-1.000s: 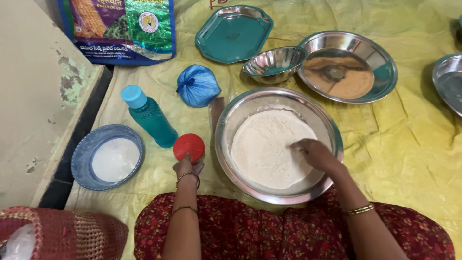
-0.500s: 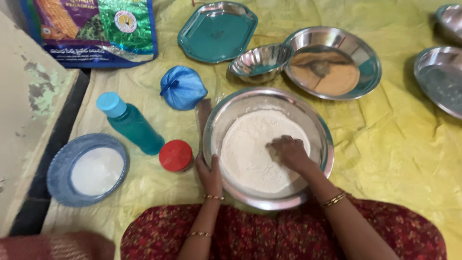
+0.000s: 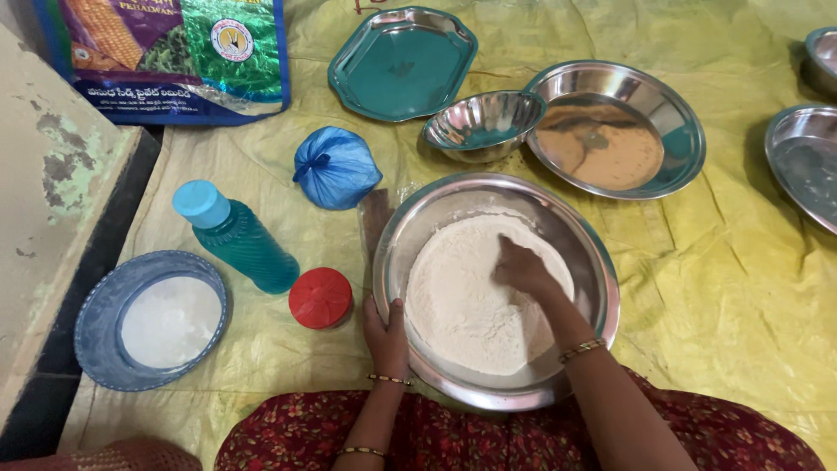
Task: The person sifts white flour into a large metal bowl, then adds a small amount of white powder from a red-lidded container and a small packet of powder. They mix the ingredients together by hand.
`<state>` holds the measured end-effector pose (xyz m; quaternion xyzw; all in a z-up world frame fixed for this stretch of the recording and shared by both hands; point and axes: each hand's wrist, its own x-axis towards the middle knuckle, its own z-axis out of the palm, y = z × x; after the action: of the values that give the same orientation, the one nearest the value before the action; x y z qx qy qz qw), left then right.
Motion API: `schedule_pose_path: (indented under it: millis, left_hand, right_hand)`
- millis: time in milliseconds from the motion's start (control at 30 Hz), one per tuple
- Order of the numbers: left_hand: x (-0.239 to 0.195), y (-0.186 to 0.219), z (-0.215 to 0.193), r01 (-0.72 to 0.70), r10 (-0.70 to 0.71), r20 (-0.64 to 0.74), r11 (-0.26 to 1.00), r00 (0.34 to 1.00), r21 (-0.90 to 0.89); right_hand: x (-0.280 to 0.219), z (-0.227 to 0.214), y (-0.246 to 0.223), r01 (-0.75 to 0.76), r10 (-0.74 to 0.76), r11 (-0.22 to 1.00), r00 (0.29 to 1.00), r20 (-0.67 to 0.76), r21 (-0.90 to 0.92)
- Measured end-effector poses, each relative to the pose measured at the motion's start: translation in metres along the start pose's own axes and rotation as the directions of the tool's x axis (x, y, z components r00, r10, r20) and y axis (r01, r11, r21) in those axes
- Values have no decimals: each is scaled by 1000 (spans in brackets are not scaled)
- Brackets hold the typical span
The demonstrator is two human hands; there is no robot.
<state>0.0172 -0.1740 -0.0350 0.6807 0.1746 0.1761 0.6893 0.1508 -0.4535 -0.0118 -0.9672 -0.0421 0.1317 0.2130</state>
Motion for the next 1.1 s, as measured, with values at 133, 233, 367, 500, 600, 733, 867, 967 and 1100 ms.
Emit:
schedule_pose_path:
  millis: [133, 233, 367, 500, 600, 733, 867, 967, 1100]
  left_hand:
    - [-2, 6, -1, 17, -17, 12, 999, 1000, -27]
    - [-1, 5, 1, 32, -32, -6, 998, 999, -50]
    - [-1, -1, 0, 1, 0, -16, 999, 1000, 36]
    - [2, -2, 1, -71, 74, -34, 993, 997, 90]
    - [2, -2, 1, -70, 75, -41, 991, 996, 116]
    - [2, -1, 1, -67, 69, -29, 995, 997, 68]
    - [2, 0, 1, -69, 76, -53, 990, 996, 126]
    - [2, -1, 2, -96, 107, -61, 982, 992, 162]
    - [1, -10, 1, -86, 95, -43, 982, 995, 171]
  right_hand:
    - [2, 16, -37, 34, -38, 999, 994, 104, 42]
    - [-10, 23, -59, 143, -125, 985, 979, 162, -101]
    - [-39, 17, -85, 271, -171, 934, 911, 376, -232]
    - [-83, -18, -103, 461, -213, 787, 827, 521, -410]
    - [-105, -51, -105, 436, -125, 755, 829, 546, -489]
    - [-115, -82, -75, 264, -96, 789, 945, 313, -555]
    - [-125, -72, -42, 200, -54, 871, 947, 316, -449]
    - [-140, -38, -35, 235, -102, 935, 894, 436, -264]
    - [-130, -1, -47, 404, -245, 879, 837, 489, -252]
